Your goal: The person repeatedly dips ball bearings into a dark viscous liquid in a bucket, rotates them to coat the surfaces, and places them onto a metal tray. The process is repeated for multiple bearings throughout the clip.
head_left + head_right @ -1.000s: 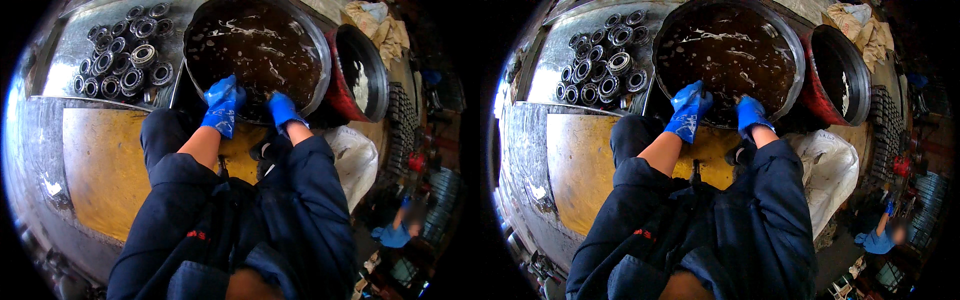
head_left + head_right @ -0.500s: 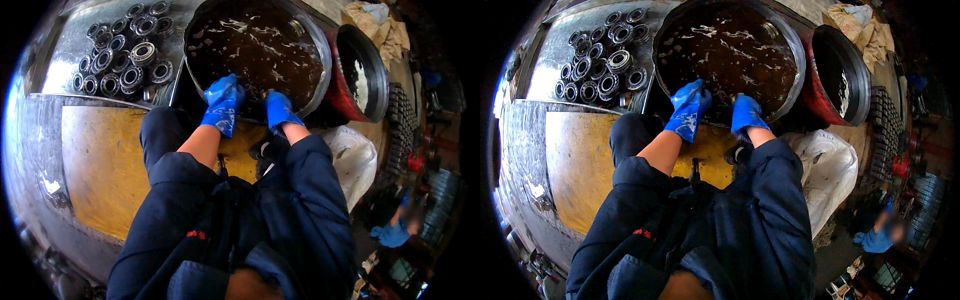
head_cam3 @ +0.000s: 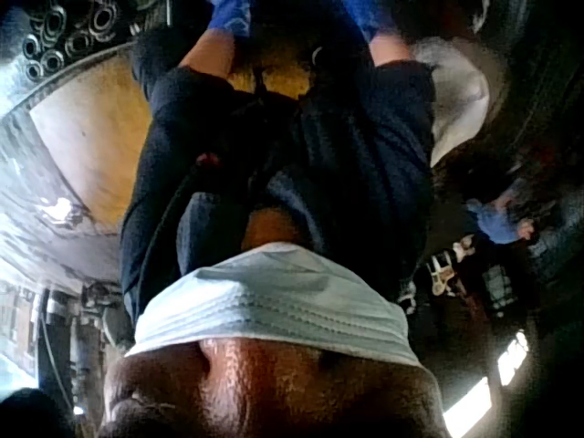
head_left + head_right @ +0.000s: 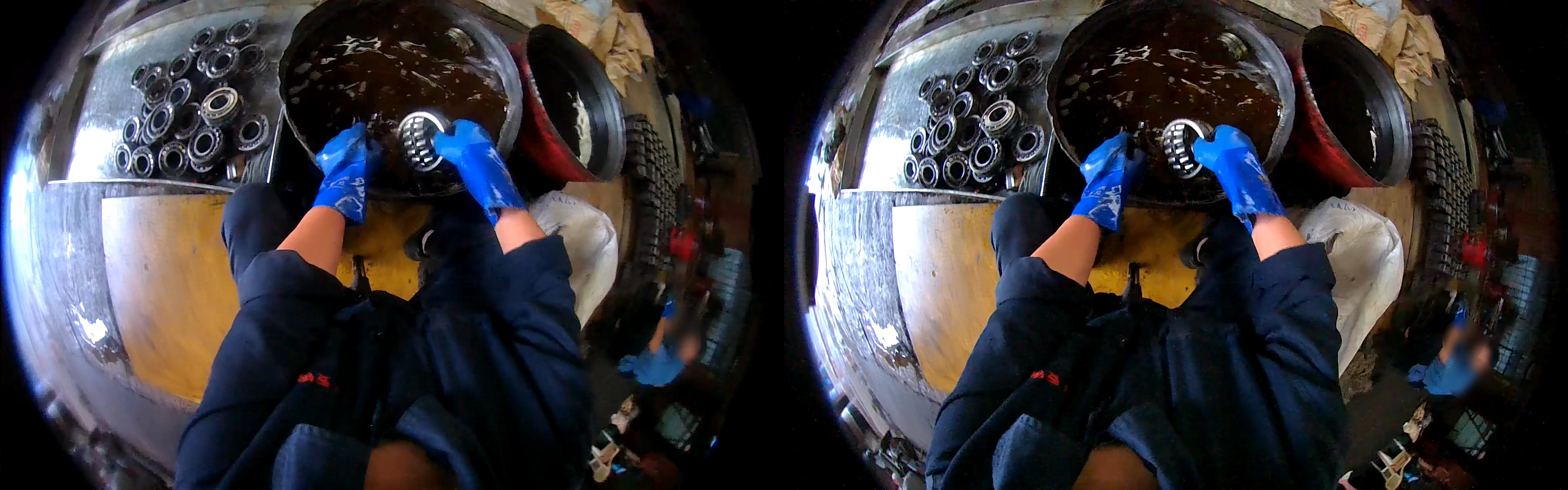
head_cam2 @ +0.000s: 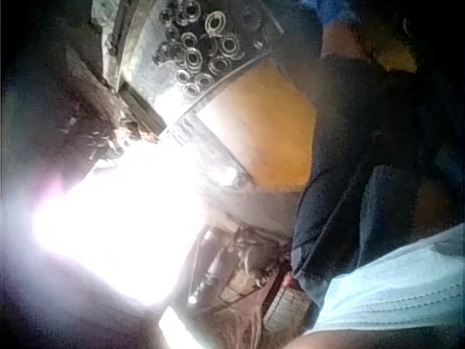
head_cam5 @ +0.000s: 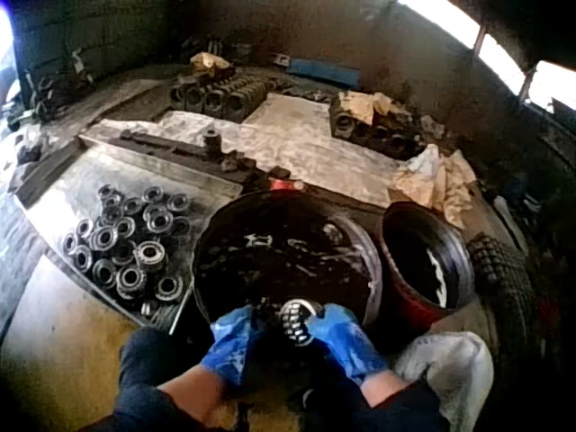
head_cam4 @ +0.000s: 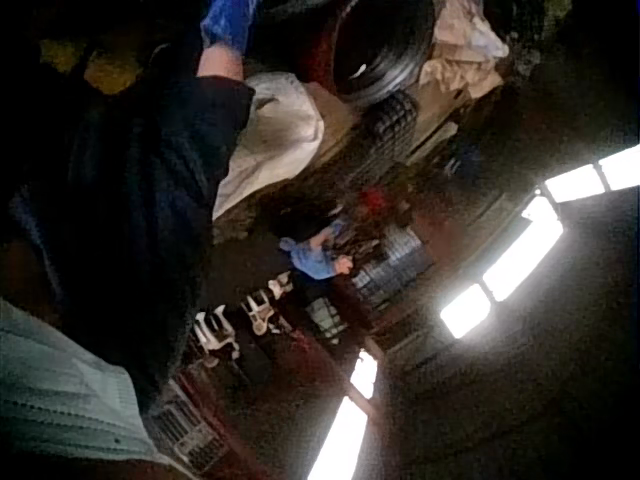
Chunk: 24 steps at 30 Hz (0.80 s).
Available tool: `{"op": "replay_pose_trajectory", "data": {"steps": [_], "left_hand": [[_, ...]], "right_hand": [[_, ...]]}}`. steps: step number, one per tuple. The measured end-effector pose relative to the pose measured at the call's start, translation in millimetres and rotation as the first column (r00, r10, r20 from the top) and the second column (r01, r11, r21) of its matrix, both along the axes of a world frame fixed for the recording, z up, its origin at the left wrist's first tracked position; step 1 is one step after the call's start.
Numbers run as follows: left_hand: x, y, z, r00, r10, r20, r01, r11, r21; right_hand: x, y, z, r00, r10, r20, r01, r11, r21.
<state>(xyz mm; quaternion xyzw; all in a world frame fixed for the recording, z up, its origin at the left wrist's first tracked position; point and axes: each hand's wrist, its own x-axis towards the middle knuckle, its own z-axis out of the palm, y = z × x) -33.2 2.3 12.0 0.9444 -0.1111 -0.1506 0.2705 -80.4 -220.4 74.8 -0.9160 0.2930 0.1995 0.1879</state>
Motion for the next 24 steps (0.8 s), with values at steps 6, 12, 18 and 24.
{"op": "replay_pose_trajectory", "data": {"steps": [6, 12, 18, 24], "left_hand": [[-4.1, -0.6, -15.0, 0.983, 0.068, 0.168, -0.065, 0.998, -0.024], [-5.2, -6.7, -0.3, 0.99, 0.038, 0.135, -0.041, 0.999, 0.017], [-9.6, -6.5, 5.6, 0.999, 0.042, 0.034, -0.046, 0.99, 0.13], [-3.9, -17.0, 14.9, 0.999, -0.033, -0.041, 0.042, 0.968, 0.247]], "right_hand": [[-45.7, 19.5, 80.9, 0.77, -0.441, 0.461, 0.116, 0.807, 0.579], [-41.6, -0.5, 13.9, 0.642, -0.625, 0.444, 0.099, 0.642, 0.76], [-42.3, -1.0, 14.4, 0.653, -0.688, 0.316, 0.194, 0.556, 0.809], [-43.0, -15.9, 4.9, 0.612, -0.693, 0.381, 0.184, 0.594, 0.784]]}}
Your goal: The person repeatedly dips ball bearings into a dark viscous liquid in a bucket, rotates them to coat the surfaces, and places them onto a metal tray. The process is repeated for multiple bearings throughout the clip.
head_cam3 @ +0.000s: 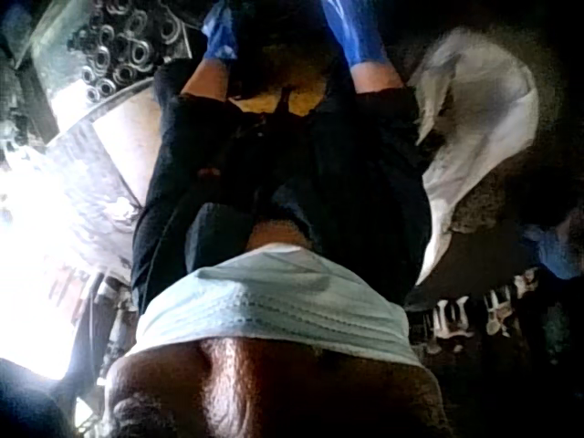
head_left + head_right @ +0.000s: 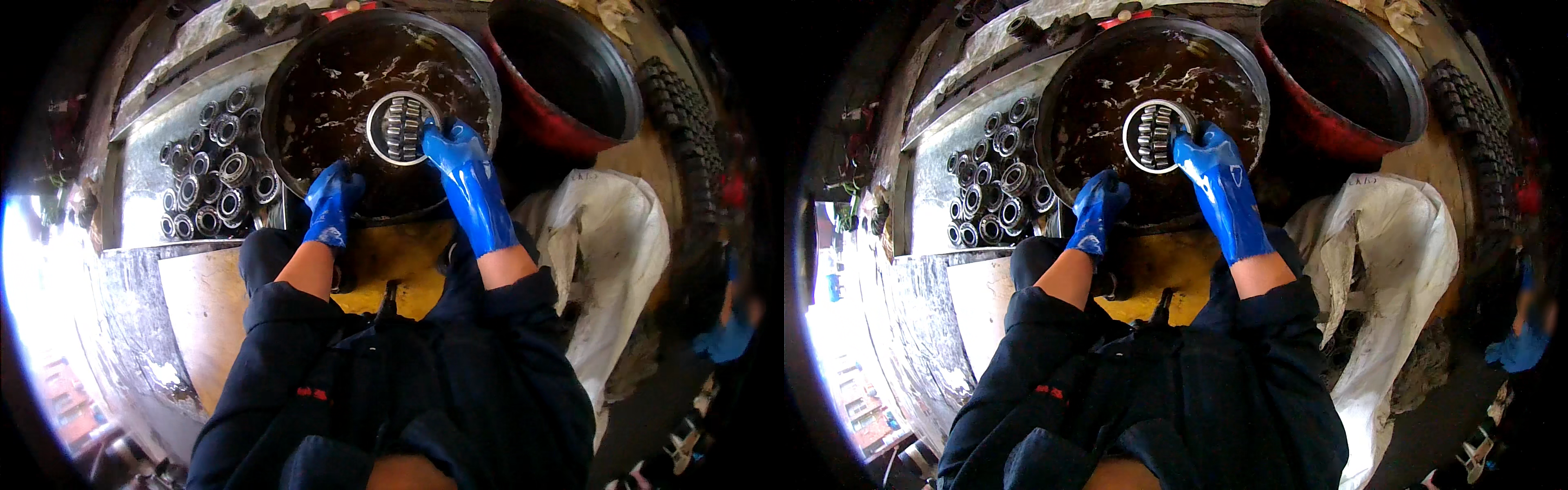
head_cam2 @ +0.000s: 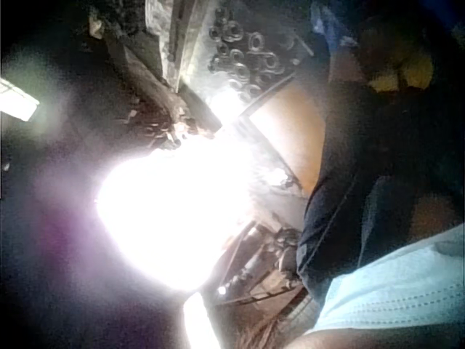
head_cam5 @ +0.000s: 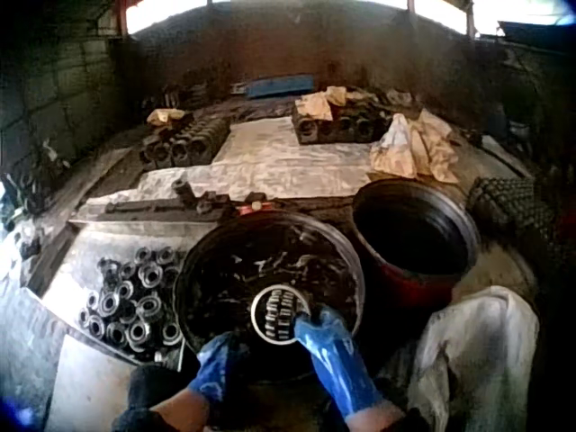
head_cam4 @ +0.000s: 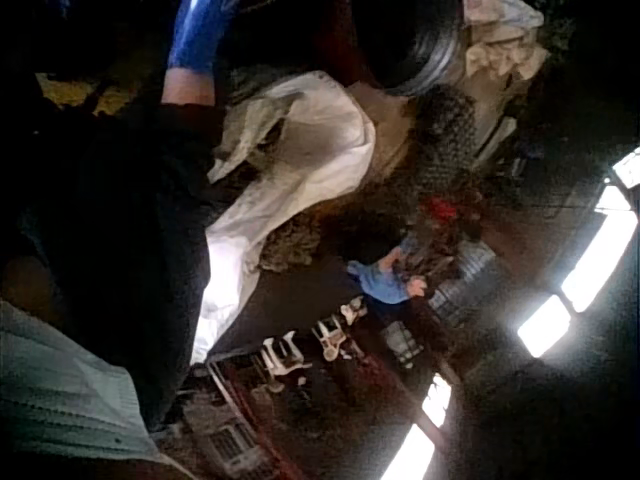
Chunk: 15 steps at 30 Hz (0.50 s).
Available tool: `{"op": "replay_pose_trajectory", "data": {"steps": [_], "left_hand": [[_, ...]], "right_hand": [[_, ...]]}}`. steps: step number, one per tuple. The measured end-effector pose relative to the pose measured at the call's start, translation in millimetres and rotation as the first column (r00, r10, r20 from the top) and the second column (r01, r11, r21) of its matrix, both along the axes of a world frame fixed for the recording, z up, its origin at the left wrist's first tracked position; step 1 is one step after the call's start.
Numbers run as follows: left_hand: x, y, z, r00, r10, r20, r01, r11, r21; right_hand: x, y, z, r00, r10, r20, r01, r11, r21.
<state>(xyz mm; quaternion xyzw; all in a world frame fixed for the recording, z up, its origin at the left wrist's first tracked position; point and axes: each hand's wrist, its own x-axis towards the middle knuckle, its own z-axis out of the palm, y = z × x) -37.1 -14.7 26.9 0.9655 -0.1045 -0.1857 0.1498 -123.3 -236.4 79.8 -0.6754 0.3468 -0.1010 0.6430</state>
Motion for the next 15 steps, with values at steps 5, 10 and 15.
{"op": "replay_pose_trajectory", "data": {"steps": [5, 10, 15], "left_hand": [[-8.8, 3.9, -2.4, 0.998, -0.012, 0.06, 0.018, 0.995, -0.099], [-3.3, 8.0, -17.4, 0.981, -0.029, 0.191, 0.05, 0.993, -0.102], [-6.7, 10.4, -18.8, 0.996, -0.03, 0.082, 0.04, 0.992, -0.122]], "right_hand": [[-5.2, 2.4, 9.4, 0.998, 0.006, -0.063, -0.009, 0.999, -0.054], [-12.1, 7.4, 23.0, 0.995, 0.006, 0.099, -0.006, 1.0, -0.005], [-10.4, 5.3, 13.9, 0.997, 0.047, 0.061, -0.049, 0.998, 0.039]]}}
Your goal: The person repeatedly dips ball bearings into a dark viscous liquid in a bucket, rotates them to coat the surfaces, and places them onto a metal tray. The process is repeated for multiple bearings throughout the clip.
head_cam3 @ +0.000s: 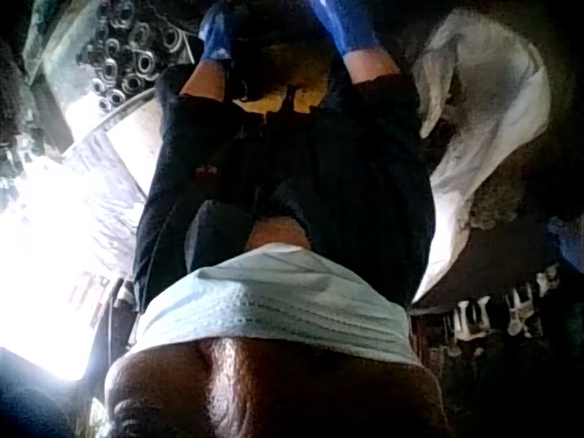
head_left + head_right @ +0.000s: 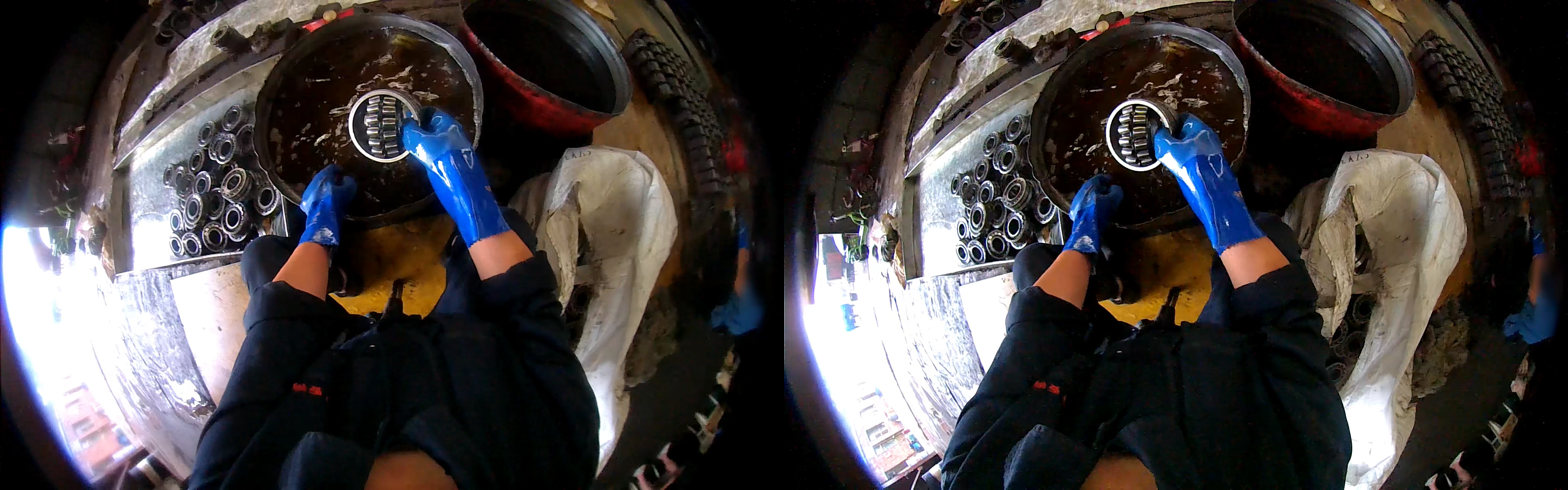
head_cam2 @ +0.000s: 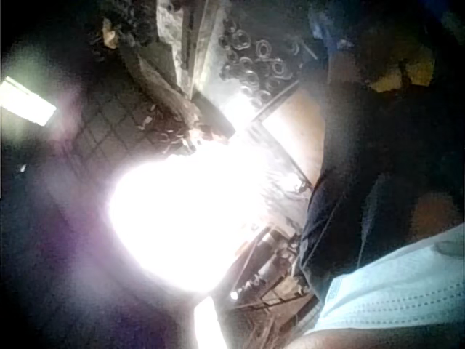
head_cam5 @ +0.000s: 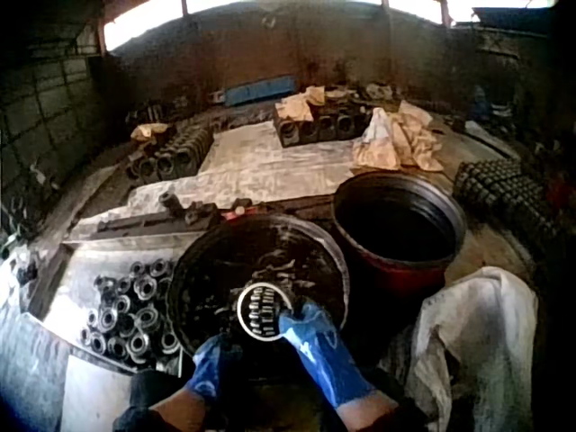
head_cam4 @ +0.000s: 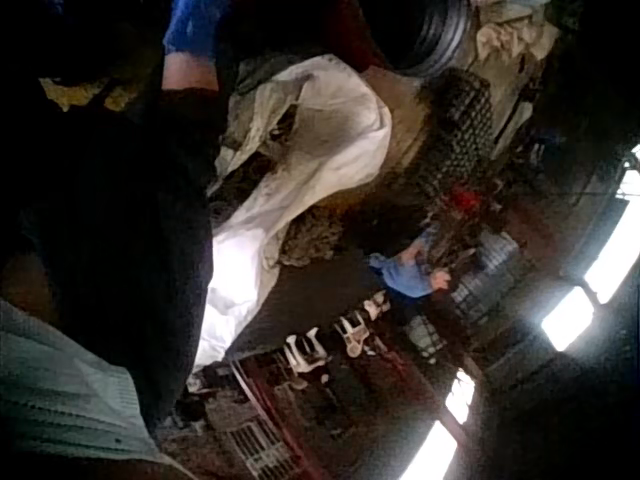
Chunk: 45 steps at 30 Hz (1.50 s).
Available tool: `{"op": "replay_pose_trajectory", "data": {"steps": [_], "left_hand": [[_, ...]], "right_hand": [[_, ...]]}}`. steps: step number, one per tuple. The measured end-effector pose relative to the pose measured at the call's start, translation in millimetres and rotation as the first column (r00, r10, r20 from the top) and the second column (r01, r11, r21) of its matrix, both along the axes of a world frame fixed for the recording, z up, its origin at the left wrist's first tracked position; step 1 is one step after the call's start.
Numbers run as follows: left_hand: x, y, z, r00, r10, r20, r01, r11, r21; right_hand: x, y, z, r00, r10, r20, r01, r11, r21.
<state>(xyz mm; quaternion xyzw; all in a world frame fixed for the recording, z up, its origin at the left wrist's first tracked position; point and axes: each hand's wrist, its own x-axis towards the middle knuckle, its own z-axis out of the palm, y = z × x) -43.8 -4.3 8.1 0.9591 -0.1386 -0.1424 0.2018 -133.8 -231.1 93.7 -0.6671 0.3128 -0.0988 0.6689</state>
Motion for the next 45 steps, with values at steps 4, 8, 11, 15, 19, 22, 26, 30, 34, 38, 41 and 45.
{"op": "replay_pose_trajectory", "data": {"steps": [4, 8, 11, 15, 19, 22, 26, 30, 34, 38, 41, 45], "left_hand": [[8.1, 5.2, -13.5, 0.994, -0.028, 0.108, 0.034, 0.998, -0.051], [5.5, 15.1, 0.7, 0.994, -0.108, -0.007, 0.106, 0.987, -0.12], [19.3, 5.5, 12.3, 0.989, -0.124, -0.081, 0.09, 0.938, -0.335], [32.2, -14.2, 58.3, 0.919, -0.136, -0.371, -0.097, 0.833, -0.544], [69.1, 21.6, 57.2, 0.951, -0.197, -0.239, -0.035, 0.698, -0.715], [133.1, 43.8, 25.5, 0.634, -0.258, -0.729, -0.591, 0.445, -0.672], [84.1, -30.4, 43.0, 0.349, -0.105, -0.931, -0.81, 0.466, -0.356], [101.4, -12.0, 18.7, 0.378, -0.349, -0.858, -0.798, 0.348, -0.493], [105.3, -38.1, 30.9, 0.282, -0.41, -0.867, -0.809, 0.384, -0.445], [105.7, -34.1, 39.5, 0.229, -0.358, -0.905, -0.816, 0.436, -0.379], [95.8, -38.9, 54.3, 0.146, -0.419, -0.896, -0.879, 0.361, -0.312], [87.8, -46.0, 65.7, 0.158, -0.44, -0.884, -0.921, 0.257, -0.293]], "right_hand": [[2.9, 0.3, 4.7, 0.995, 0.0, 0.097, 0.005, 0.999, -0.049], [3.7, 13.7, 12.3, 0.997, 0.001, 0.083, 0.0, 1.0, -0.011], [8.8, -0.4, 5.5, 0.999, -0.005, 0.045, 0.009, 0.997, -0.079], [-0.5, -7.2, 13.8, 0.998, -0.006, -0.066, -0.001, 0.994, -0.107], [8.7, 8.2, 14.1, 0.996, 0.04, -0.081, -0.04, 0.999, 0.002], [15.3, 21.0, 11.5, 0.993, 0.112, 0.024, -0.113, 0.992, 0.056], [3.5, 1.1, -12.4, 0.992, 0.069, 0.105, -0.09, 0.973, 0.214], [10.4, 29.3, -1.7, 0.987, 0.115, 0.112, -0.143, 0.948, 0.284], [16.4, 23.1, -5.4, 0.979, 0.115, 0.169, -0.16, 0.946, 0.283], [22.2, 44.0, 10.1, 0.99, 0.106, 0.092, -0.128, 0.947, 0.295], [30.0, 38.0, 2.9, 0.978, 0.15, 0.141, -0.193, 0.91, 0.368], [34.4, 25.7, -1.3, 0.974, 0.149, 0.173, -0.207, 0.892, 0.402]]}}
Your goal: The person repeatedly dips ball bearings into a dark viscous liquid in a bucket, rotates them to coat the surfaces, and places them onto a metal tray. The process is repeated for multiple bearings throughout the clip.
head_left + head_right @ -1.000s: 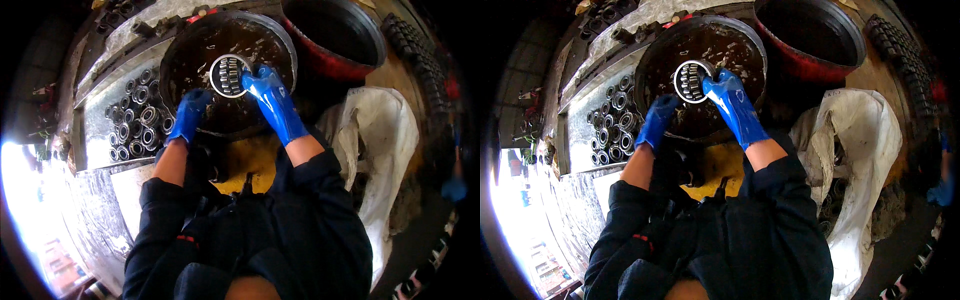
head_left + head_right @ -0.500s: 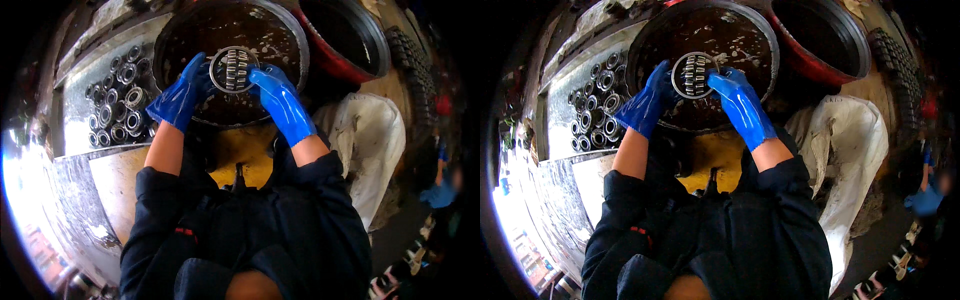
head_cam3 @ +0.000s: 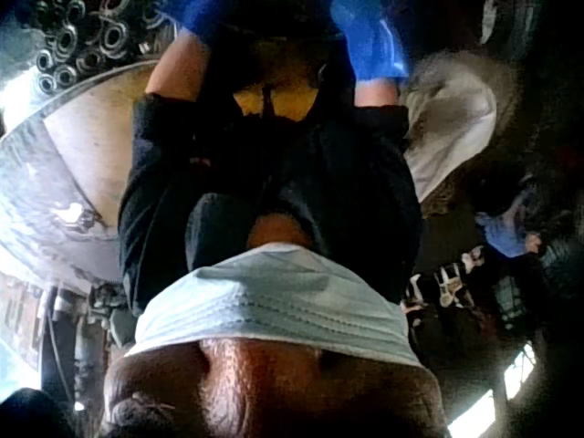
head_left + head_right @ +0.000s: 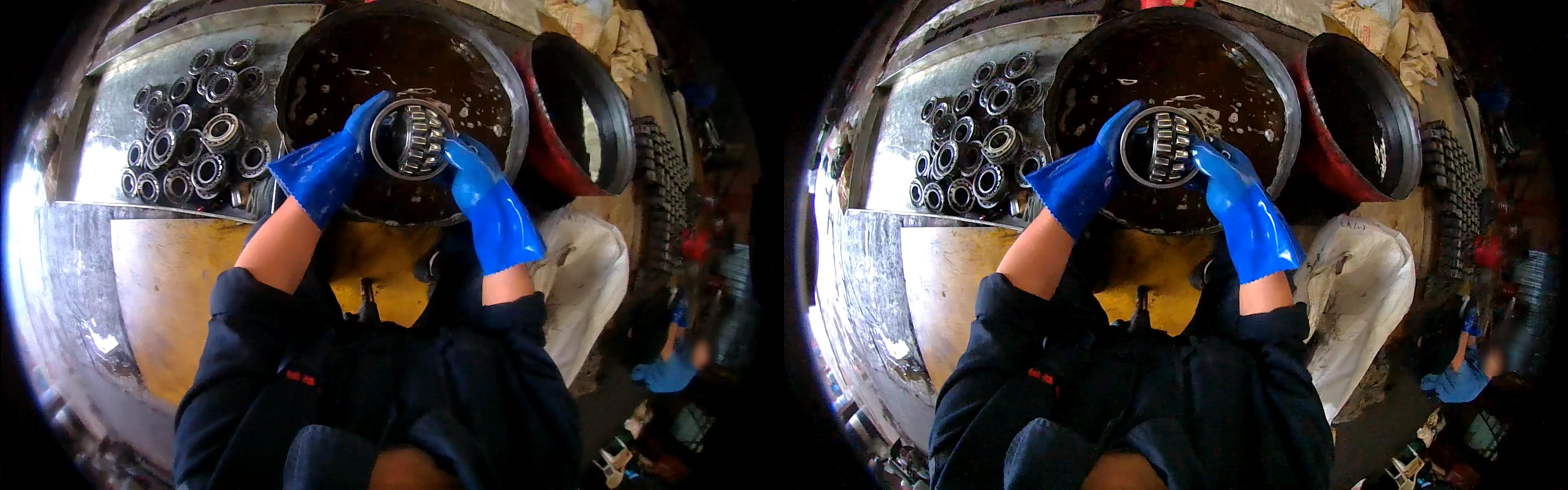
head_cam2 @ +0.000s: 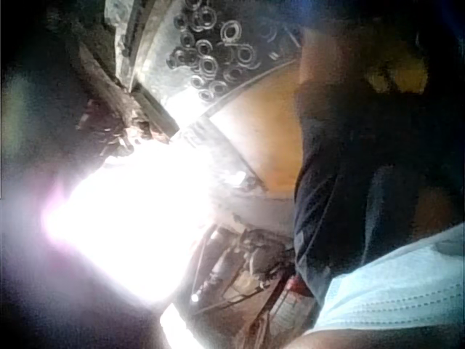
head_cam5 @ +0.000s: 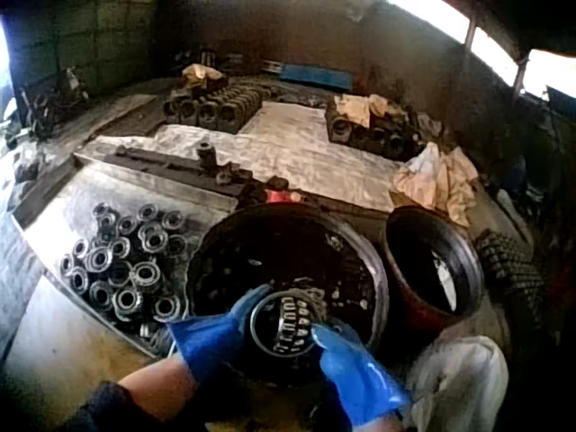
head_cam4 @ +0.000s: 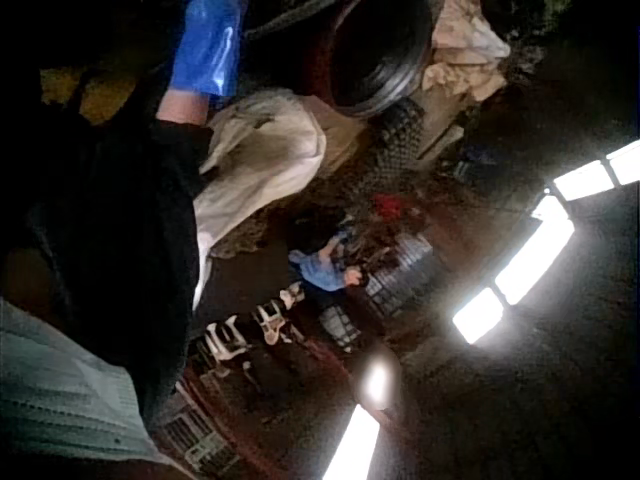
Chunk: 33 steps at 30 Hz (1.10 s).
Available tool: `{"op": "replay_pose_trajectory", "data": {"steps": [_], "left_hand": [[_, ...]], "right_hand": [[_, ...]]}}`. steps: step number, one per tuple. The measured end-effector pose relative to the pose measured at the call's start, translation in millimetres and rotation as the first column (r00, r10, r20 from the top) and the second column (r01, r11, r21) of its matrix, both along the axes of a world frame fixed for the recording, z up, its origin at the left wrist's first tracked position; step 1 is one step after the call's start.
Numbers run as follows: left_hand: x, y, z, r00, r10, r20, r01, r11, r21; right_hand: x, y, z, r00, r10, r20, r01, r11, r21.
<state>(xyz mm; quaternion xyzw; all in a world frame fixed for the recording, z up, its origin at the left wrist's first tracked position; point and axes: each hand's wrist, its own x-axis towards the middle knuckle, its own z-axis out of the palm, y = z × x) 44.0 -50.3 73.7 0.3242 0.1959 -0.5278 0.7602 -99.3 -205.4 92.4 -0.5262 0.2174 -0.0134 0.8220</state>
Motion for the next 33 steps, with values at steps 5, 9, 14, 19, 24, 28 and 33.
{"op": "replay_pose_trajectory", "data": {"steps": [5, 9, 14, 19, 24, 28, 33], "left_hand": [[-14.6, 8.0, 6.1, 0.991, 0.126, 0.041, -0.125, 0.992, -0.03], [-15.9, 6.6, 23.6, 0.991, 0.12, -0.053, -0.111, 0.982, 0.151], [-29.5, 18.6, -12.1, 0.877, 0.231, 0.42, -0.268, 0.963, 0.03], [-23.3, 10.7, -2.5, 0.892, 0.241, 0.382, -0.351, 0.902, 0.252], [-21.6, 19.9, -29.7, 0.846, 0.175, 0.504, -0.332, 0.912, 0.24], [-36.4, 15.6, -7.5, 0.889, 0.251, 0.384, -0.294, 0.954, 0.055], [-29.3, 24.9, -0.1, 0.765, 0.077, 0.639, -0.101, 0.995, 0.001]], "right_hand": [[7.0, 4.3, 9.4, 0.975, -0.088, -0.204, 0.1, 0.994, 0.05], [6.8, 12.7, 9.9, 0.972, -0.11, -0.206, 0.103, 0.994, -0.046], [4.3, 2.7, -4.6, 0.99, -0.105, -0.098, 0.077, 0.965, -0.25], [4.1, 12.3, -10.8, 0.976, -0.182, -0.118, 0.153, 0.964, -0.219], [2.7, 22.9, -4.4, 0.986, -0.138, -0.091, 0.104, 0.944, -0.314], [3.8, 15.1, -12.5, 0.961, -0.2, -0.19, 0.098, 0.892, -0.441], [16.0, 3.5, -42.5, 0.969, -0.233, -0.08, 0.188, 0.909, -0.371]]}}
